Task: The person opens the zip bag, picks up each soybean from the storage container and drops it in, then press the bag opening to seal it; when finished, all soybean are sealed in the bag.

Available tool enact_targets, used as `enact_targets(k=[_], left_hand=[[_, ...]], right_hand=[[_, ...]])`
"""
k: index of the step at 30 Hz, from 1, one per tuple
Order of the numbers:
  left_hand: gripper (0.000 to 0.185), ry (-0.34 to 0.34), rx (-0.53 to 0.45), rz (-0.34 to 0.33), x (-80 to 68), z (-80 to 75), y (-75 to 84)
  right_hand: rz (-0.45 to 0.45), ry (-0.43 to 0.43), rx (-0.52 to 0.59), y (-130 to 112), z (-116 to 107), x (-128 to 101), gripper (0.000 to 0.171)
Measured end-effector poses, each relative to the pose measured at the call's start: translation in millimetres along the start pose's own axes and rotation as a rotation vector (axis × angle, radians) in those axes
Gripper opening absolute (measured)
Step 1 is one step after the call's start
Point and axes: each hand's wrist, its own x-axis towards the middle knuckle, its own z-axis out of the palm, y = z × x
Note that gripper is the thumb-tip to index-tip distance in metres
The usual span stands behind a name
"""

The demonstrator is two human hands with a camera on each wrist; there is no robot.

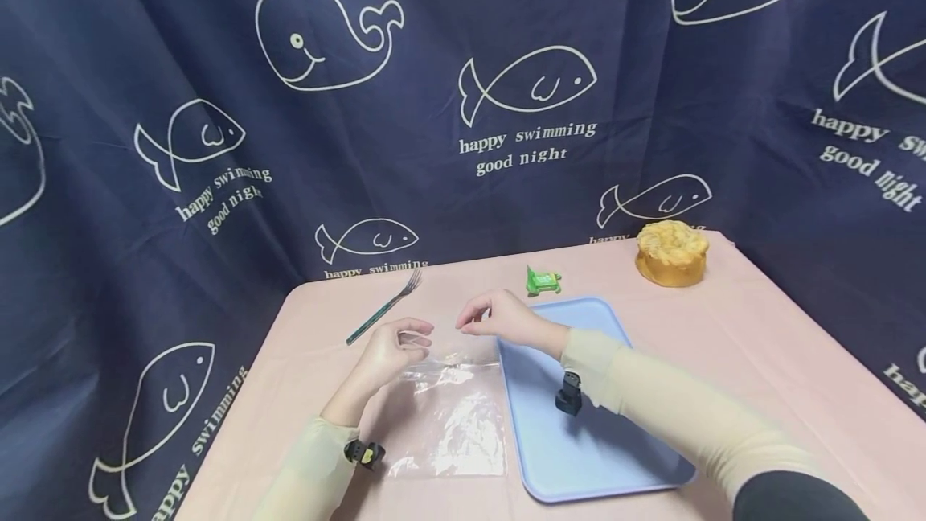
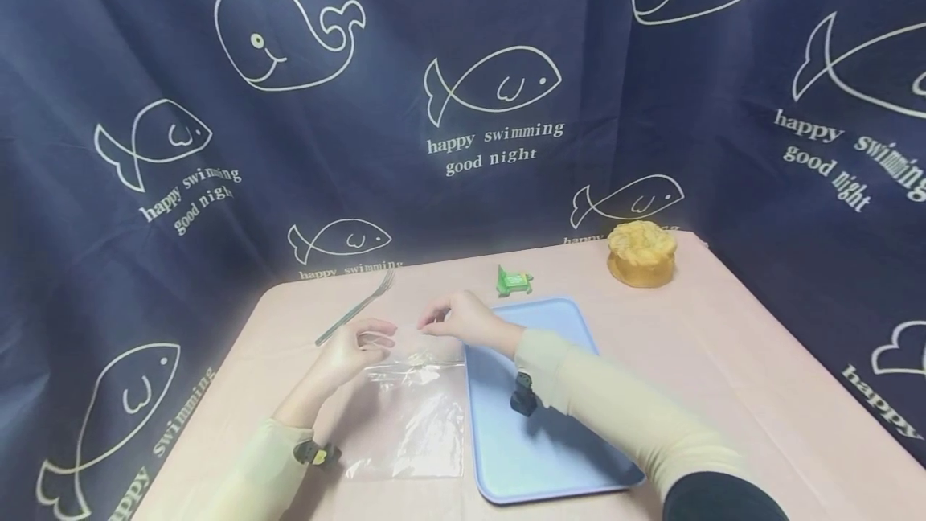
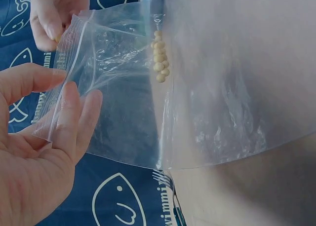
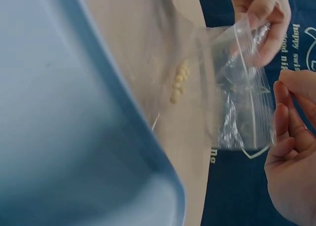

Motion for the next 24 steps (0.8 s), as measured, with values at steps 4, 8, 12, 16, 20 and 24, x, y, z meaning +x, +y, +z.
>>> enact_targets(k=[4,8,12,16,20,24], left_hand=[[0.04,-0.005,-0.006,0.02,1.3,1.3,0.2],[0.04,-0.007,0.006,0.017,2.4,1.2,-1.3],[0.039,-0.013,0.009,0.008,2.6,1.3,-3.0],[0.04,-0.015,0.001,0.008,2.2,1.5,-5.0],[0.04,-0.004,-0.007,0.001,1.4,2.1,-5.4],[0.04,0.007,-0.002,-0.011,-4.0,3.3,7.7]], right_hand=[[-0.001,-0.007,-0.043,2,10,9,0.004],[0.012,-0.008,-0.076,2,15,13,0.007],[0.028,-0.01,-0.082,1,16,12,0.007],[0.019,-0.01,-0.059,0,8,7,0.008],[0.006,-0.017,0.005,0,-10,-6,0.011],[0.04,-0.051,0.053,7,-32,-26,0.015]])
